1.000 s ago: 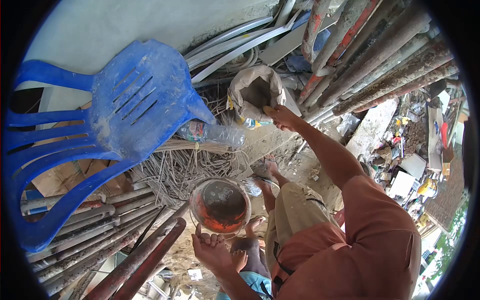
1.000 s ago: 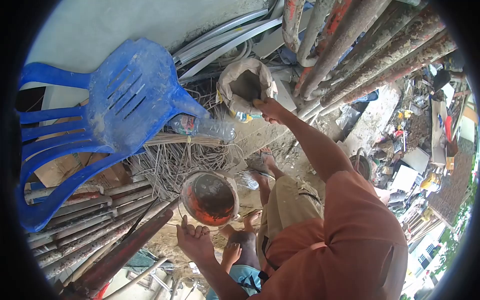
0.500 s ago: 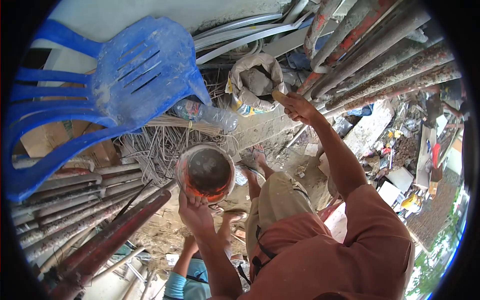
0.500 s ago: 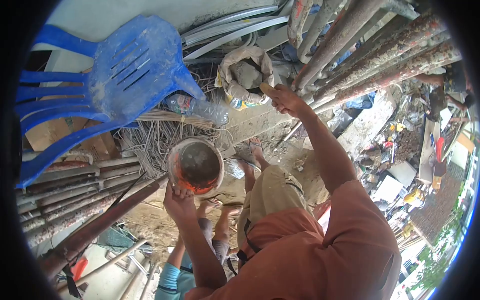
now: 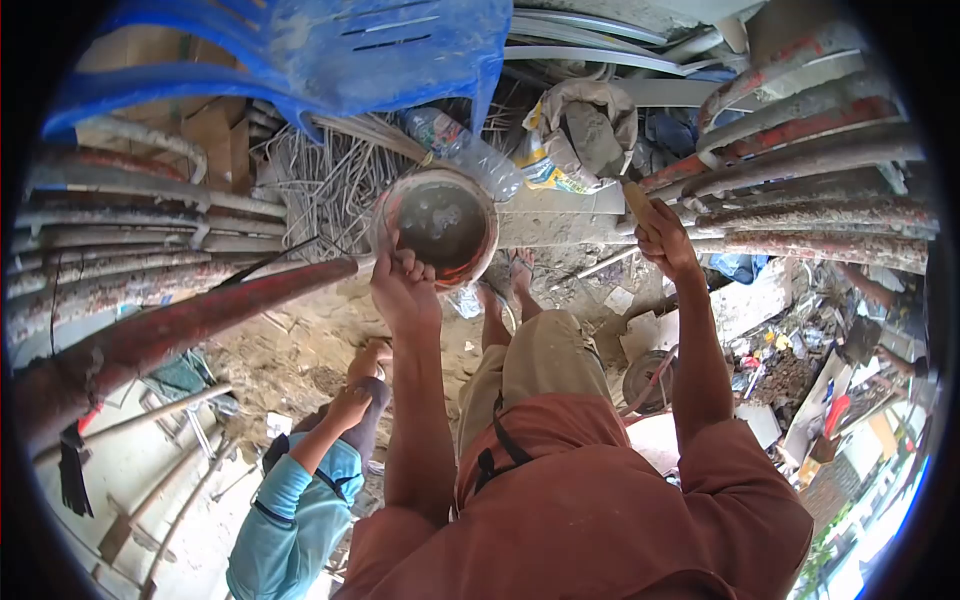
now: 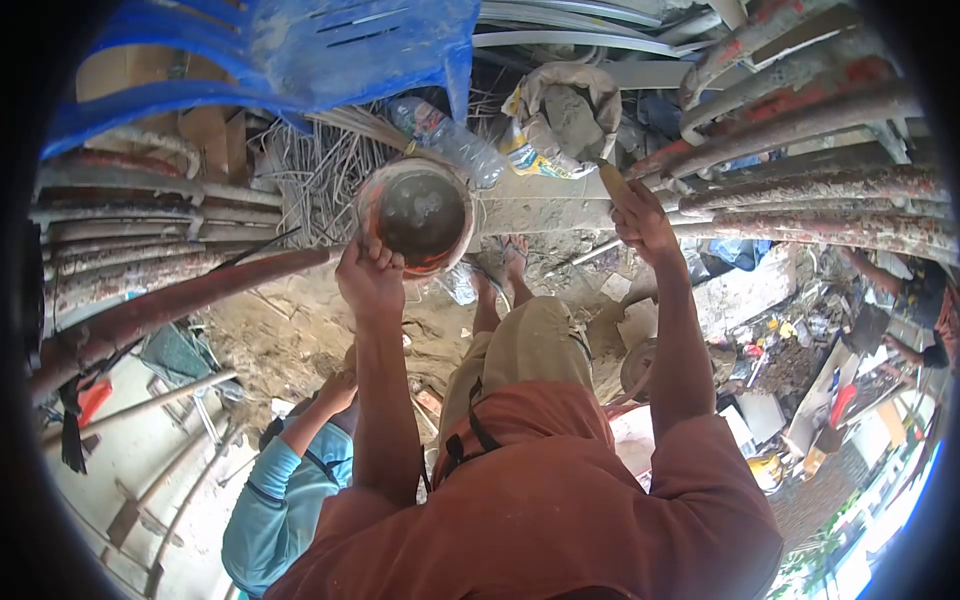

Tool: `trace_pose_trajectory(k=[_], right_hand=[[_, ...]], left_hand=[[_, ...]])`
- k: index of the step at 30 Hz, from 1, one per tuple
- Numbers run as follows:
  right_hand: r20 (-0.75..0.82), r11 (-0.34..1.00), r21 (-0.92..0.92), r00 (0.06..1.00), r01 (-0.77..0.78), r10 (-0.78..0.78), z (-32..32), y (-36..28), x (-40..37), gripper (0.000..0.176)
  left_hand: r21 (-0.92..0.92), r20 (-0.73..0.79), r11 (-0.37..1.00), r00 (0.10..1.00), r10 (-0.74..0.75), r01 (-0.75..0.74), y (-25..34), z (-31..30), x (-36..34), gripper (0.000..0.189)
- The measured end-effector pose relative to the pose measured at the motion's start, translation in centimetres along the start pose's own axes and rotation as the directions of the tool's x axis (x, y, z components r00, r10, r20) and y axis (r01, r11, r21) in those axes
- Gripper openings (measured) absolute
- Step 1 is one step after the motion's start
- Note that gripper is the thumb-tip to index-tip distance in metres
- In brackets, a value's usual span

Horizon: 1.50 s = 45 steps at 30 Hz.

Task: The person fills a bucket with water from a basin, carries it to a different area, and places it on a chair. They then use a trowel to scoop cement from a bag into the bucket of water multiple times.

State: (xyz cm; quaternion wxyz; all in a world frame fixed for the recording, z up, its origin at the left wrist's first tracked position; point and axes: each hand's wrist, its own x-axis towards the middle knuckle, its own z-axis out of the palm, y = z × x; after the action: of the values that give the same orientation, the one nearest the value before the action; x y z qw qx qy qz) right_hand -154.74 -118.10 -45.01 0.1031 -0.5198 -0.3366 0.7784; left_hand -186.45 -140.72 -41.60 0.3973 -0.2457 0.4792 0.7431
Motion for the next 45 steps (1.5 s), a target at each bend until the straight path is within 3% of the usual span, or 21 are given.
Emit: trace_pose_trajectory(k=[9, 12, 18, 22, 25, 28, 30, 34, 36, 40, 41, 42, 43, 45], right_hand=[[-0.017, 0.982, -0.175, 0.998, -0.063, 0.061, 4.4, -2.1, -6.7, 0.035], [0.083, 0.950, -0.312, 0.995, -0.026, 0.055, 6.9, -2.1, -8.2, 0.033], [0.284, 0.920, -0.386, 0.939, -0.076, 0.197, 12.1, 0.8, -6.6, 0.031], [0.316, 0.923, -0.368, 0.918, -0.113, 0.239, 14.5, 5.2, -3.2, 0.028], [0.365, 0.850, -0.526, 0.910, 0.027, 0.196, 15.1, 5.6, -1.1, 0.030], [0.308, 0.864, -0.498, 0.916, -0.075, 0.257, 15.2, 6.7, -1.6, 0.032], [0.291, 0.761, -0.643, 0.947, 0.089, 0.135, 15.3, 6.8, -1.2, 0.035], [0.322, 0.810, -0.585, 0.929, 0.044, 0.182, 14.3, 7.7, -0.8, 0.039], [0.295, 0.655, -0.715, 0.955, 0.244, -0.034, 14.6, 8.5, -0.4, 0.040], [0.263, 0.591, -0.788, 0.962, 0.173, 0.069, 16.0, 6.6, -2.0, 0.040], [0.320, 0.393, -0.850, 0.936, 0.351, -0.143, 16.4, 7.8, -2.7, 0.040], [0.403, 0.146, -0.871, 0.852, 0.469, -0.334, 16.6, 8.6, -3.2, 0.041], [0.392, 0.144, -0.875, 0.851, 0.463, -0.350, 16.8, 8.4, -3.2, 0.041], [0.411, 0.015, -0.893, 0.827, 0.450, -0.384, 17.0, 8.5, -3.8, 0.045]], left_hand=[[0.000, 0.066, 0.996, 0.994, 0.086, -0.087, -1.8, -0.2, 0.4, 0.036], [-0.005, 0.080, 0.996, 0.992, 0.094, -0.094, -1.8, 0.1, -0.3, 0.037], [-0.005, 0.101, 0.996, 0.991, 0.085, -0.085, -1.7, 0.0, -1.3, 0.038], [-0.030, 0.103, 0.993, 0.988, 0.119, -0.116, -1.6, 0.1, -2.3, 0.038], [-0.008, 0.110, 0.991, 0.985, 0.135, -0.135, -1.0, 0.1, -2.7, 0.038], [-0.006, 0.111, 0.996, 0.990, 0.090, -0.090, -0.3, 0.0, -3.6, 0.038], [0.013, 0.118, 0.996, 0.989, 0.084, -0.086, -0.3, 0.1, -3.8, 0.038], [0.005, 0.083, 0.994, 0.991, 0.106, -0.107, -0.1, -0.3, -3.9, 0.036], [0.026, 0.105, 0.995, 0.990, 0.090, -0.093, 0.1, -0.3, -3.7, 0.037], [0.019, 0.105, 0.997, 0.992, 0.068, -0.070, 0.4, -0.4, -3.4, 0.037], [0.021, 0.110, 0.998, 0.992, 0.063, -0.066, 0.3, -0.4, -3.4, 0.037], [0.034, 0.077, 0.998, 0.996, 0.050, -0.053, 0.4, -0.3, -3.3, 0.037], [0.047, 0.052, 0.998, 0.998, 0.038, -0.041, 0.6, 0.1, -3.2, 0.036], [0.052, 0.060, 0.998, 0.998, 0.027, -0.031, 0.9, 0.4, -3.3, 0.036]])
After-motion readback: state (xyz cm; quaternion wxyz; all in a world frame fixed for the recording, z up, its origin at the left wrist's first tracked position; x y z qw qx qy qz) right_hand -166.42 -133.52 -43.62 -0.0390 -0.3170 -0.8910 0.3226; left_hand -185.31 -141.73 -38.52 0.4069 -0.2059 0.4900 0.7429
